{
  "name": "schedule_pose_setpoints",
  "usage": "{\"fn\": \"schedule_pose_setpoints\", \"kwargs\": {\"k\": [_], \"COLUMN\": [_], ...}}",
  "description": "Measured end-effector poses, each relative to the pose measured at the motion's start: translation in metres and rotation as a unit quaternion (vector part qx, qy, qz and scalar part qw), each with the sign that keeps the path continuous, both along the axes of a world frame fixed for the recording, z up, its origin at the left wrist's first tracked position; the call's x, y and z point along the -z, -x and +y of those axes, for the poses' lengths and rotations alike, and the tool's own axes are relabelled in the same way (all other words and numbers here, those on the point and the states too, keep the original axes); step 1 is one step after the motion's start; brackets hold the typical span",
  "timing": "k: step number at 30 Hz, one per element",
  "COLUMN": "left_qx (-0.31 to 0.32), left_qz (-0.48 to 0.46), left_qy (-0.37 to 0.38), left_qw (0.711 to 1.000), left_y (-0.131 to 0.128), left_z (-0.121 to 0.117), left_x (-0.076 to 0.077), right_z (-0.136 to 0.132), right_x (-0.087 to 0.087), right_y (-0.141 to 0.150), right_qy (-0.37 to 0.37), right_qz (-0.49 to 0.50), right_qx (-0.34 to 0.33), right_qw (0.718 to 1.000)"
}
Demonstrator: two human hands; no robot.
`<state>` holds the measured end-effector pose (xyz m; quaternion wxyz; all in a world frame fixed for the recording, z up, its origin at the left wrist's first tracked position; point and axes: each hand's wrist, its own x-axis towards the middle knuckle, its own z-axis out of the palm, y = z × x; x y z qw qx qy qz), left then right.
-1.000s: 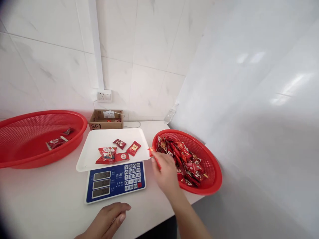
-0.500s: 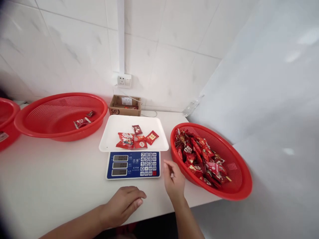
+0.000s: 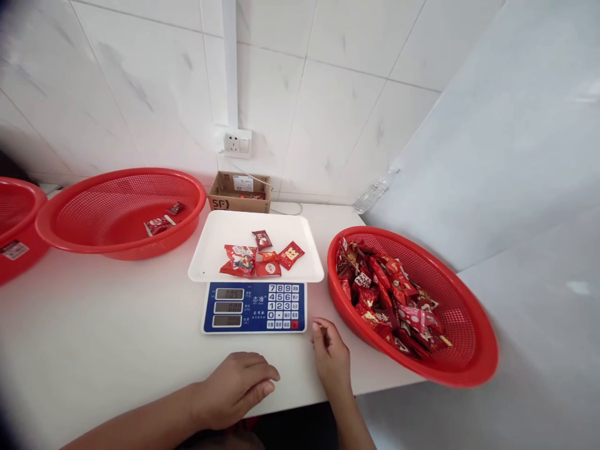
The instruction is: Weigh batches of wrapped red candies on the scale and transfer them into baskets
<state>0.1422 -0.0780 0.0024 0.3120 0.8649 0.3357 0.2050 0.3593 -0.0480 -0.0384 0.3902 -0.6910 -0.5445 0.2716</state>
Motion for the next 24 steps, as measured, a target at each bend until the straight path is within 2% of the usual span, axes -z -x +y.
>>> {"fn": "schedule_pose_setpoints", "kwargs": {"k": [6, 8, 11, 13, 14, 16, 17, 18, 19, 21, 24], "left_qx": [-0.009, -0.005, -0.024, -0.112, -0.186, -0.336, -0.415, -0.467, -0.514, -0.588, -0.628], "left_qz": [-0.049, -0.085, -0.137, -0.143, -0.132, -0.092, -0.054, -0.023, 0.008, 0.099, 0.233], "left_qy": [-0.008, -0.051, -0.170, -0.269, -0.318, -0.399, -0.420, -0.435, -0.430, -0.378, -0.210], "left_qw": [0.999, 0.995, 0.976, 0.946, 0.920, 0.848, 0.805, 0.770, 0.742, 0.708, 0.713], "left_y": [0.000, 0.000, 0.011, 0.032, 0.046, 0.084, 0.105, 0.128, 0.151, 0.195, 0.251], "left_z": [-0.001, -0.003, -0.003, 0.004, 0.011, 0.028, 0.039, 0.051, 0.064, 0.086, 0.108], "left_x": [-0.001, -0.004, -0.010, -0.019, -0.027, -0.047, -0.060, -0.073, -0.085, -0.106, -0.122], "right_z": [-0.003, -0.002, -0.001, 0.000, 0.001, 0.002, 0.002, 0.002, 0.002, 0.002, 0.002], "right_x": [0.004, 0.006, 0.012, 0.016, 0.017, 0.018, 0.017, 0.016, 0.015, 0.013, 0.013], "right_y": [-0.002, -0.003, -0.006, -0.008, -0.009, -0.009, -0.009, -0.009, -0.009, -0.008, -0.007], "right_qy": [-0.008, -0.007, -0.001, 0.003, 0.006, 0.012, 0.013, 0.013, 0.010, 0.001, -0.011], "right_qz": [0.006, 0.012, 0.016, 0.016, 0.016, 0.017, 0.018, 0.020, 0.024, 0.032, 0.046], "right_qx": [-0.005, -0.004, -0.002, 0.000, 0.000, -0.005, -0.007, -0.009, -0.010, -0.010, -0.008], "right_qw": [1.000, 1.000, 1.000, 1.000, 1.000, 1.000, 1.000, 1.000, 1.000, 0.999, 0.999]}}
